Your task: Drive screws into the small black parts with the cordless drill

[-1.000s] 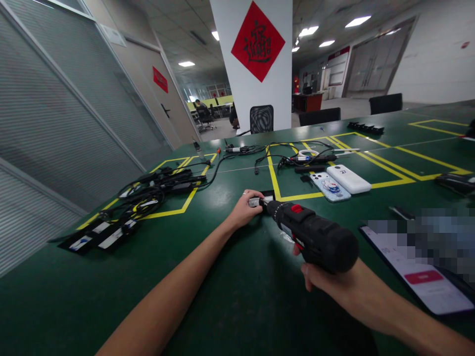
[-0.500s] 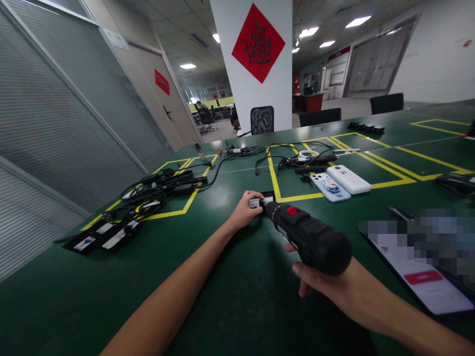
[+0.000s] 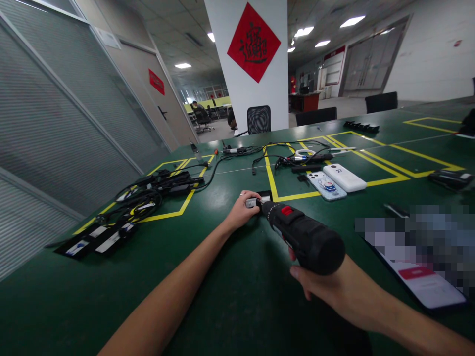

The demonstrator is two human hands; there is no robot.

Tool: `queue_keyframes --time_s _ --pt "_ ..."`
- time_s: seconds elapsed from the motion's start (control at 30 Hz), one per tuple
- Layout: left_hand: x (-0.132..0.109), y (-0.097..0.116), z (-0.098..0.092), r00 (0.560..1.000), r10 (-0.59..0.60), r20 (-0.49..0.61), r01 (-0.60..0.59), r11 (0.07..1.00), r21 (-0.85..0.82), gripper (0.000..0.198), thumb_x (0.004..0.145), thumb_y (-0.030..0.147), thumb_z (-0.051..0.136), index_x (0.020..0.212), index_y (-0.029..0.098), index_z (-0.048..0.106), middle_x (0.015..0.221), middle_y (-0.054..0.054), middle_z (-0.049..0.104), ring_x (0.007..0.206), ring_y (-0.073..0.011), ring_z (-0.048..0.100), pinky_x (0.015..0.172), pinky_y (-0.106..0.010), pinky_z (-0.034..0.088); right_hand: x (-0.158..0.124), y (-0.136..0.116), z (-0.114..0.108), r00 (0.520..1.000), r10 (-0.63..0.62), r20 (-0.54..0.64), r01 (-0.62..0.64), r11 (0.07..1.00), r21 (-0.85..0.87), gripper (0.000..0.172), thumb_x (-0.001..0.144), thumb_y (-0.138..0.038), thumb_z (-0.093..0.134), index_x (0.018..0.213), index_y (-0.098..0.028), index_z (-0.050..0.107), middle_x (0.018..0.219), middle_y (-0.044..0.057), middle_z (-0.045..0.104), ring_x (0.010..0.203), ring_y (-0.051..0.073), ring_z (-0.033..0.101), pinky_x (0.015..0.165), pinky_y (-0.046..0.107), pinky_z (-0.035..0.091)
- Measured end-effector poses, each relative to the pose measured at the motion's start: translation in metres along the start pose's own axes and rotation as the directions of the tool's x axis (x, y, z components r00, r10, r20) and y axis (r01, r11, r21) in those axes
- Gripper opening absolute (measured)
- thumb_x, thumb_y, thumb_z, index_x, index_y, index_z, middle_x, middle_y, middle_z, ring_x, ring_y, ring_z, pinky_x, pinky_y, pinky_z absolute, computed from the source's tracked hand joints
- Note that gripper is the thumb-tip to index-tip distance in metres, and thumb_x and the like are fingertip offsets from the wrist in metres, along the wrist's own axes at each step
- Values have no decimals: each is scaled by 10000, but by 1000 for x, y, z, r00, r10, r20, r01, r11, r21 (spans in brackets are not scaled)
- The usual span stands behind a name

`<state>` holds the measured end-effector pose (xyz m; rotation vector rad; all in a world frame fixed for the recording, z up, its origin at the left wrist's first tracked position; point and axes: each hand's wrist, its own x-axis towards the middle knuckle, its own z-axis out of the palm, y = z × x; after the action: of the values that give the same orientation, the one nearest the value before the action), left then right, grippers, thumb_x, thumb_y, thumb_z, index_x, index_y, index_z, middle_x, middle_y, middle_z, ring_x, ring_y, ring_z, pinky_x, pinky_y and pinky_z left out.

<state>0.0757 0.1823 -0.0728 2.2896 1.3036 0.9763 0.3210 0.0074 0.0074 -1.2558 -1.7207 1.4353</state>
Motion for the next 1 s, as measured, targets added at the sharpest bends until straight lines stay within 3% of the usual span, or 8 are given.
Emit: queue_keyframes --time_s 0.13,0.33,0.7,1.0 --pt "0 0 0 1000 -5 -1 5 1000 7 251 883 303 599 1079 145 600 1127 -81 614 992 -229 606 858 -442 517 2 4 -1 998 56 39 -58 997 42 224 858 -357 542 948 -156 578 710 14 581 638 131 537 577 251 441" --pt "0 -2 1 1000 2 -1 -2 1000 12 256 884 303 598 1086 145 597 1127 -82 612 985 -228 607 852 -439 521 2 4 -1 999 40 34 -41 999 18 145 854 -298 535 845 -162 585 714 14 566 645 124 517 573 239 417" --pt "0 0 0 1000 -5 3 5 1000 9 257 884 303 598 1088 147 597 1138 -83 609 1001 -232 602 863 -446 515 0 -2 -1 998 46 51 -47 999 10 191 851 -301 530 713 -168 532 671 5 532 618 110 492 539 222 398" --pt "0 -2 -1 1000 7 17 -7 1000 -3 258 886 305 595 1091 149 597 1145 -84 610 1003 -232 603 873 -450 511 0 -4 1 997 73 23 -74 994 79 145 826 -292 570 888 -166 534 706 4 553 628 119 519 573 247 431"
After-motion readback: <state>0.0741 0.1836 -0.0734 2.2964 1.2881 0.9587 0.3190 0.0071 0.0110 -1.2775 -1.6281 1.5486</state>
